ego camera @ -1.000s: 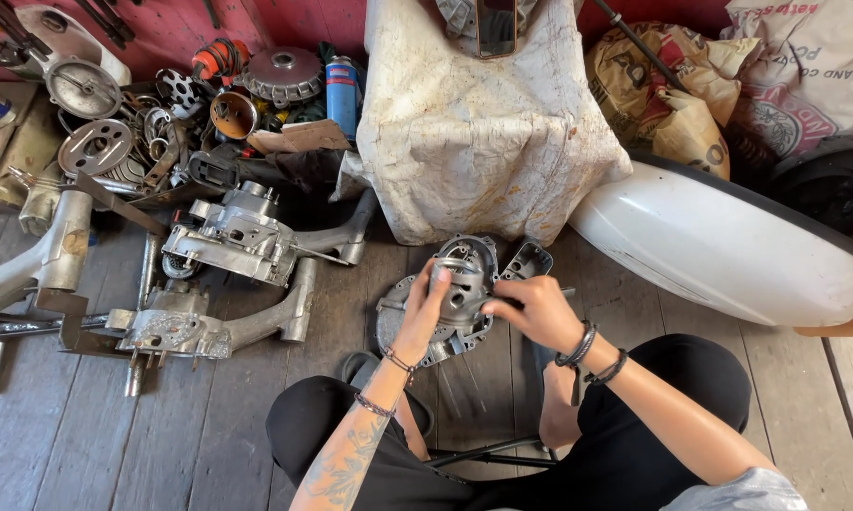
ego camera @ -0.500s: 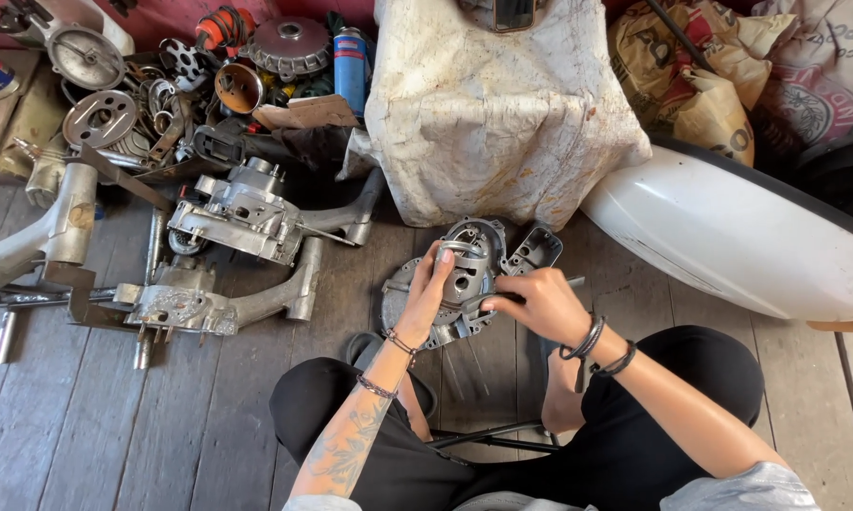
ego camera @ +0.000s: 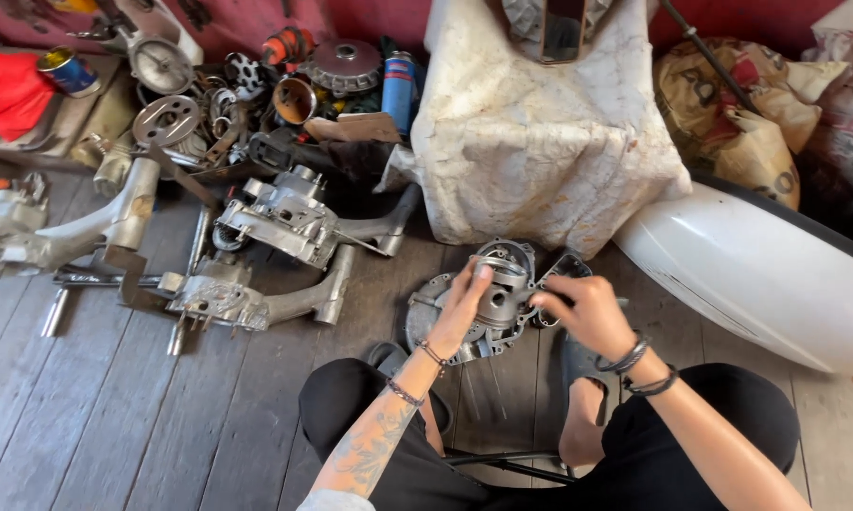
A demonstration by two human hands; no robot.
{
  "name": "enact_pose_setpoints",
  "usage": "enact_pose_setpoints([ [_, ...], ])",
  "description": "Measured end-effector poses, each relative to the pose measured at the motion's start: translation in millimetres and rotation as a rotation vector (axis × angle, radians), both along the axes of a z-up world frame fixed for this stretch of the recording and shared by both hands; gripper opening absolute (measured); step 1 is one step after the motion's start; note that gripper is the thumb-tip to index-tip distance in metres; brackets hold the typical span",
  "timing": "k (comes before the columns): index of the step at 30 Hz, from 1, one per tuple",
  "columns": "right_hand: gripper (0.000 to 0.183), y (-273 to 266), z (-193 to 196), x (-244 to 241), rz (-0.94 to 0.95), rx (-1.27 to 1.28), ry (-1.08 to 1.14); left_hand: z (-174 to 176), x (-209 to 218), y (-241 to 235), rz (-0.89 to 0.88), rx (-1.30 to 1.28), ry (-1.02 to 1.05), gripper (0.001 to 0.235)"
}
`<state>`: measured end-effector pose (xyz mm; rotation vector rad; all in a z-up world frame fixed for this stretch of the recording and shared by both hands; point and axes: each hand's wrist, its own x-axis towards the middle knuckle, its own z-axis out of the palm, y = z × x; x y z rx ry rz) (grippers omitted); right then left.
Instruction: A person sits on the floor and uses a small metal tool to scrape and clean a motorcycle piston.
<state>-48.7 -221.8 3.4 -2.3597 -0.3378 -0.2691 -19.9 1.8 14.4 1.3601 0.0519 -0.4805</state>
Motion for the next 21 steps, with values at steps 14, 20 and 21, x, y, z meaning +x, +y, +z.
enact_pose_setpoints([
  [14,0.032,2,4,1,0.031,-0.092,0.008,-8,2,4,-0.032,-0.11,-0.087,0.092],
  [20,0.03,7,18,2,0.078,-0.172,-0.036,40,-1,-5,0.003,-0.102,-0.15,0.084],
  [21,0.032,6,23,4,0.086,-0.196,-0.05,41,-1,-6,0.034,-0.1,-0.135,0.086],
])
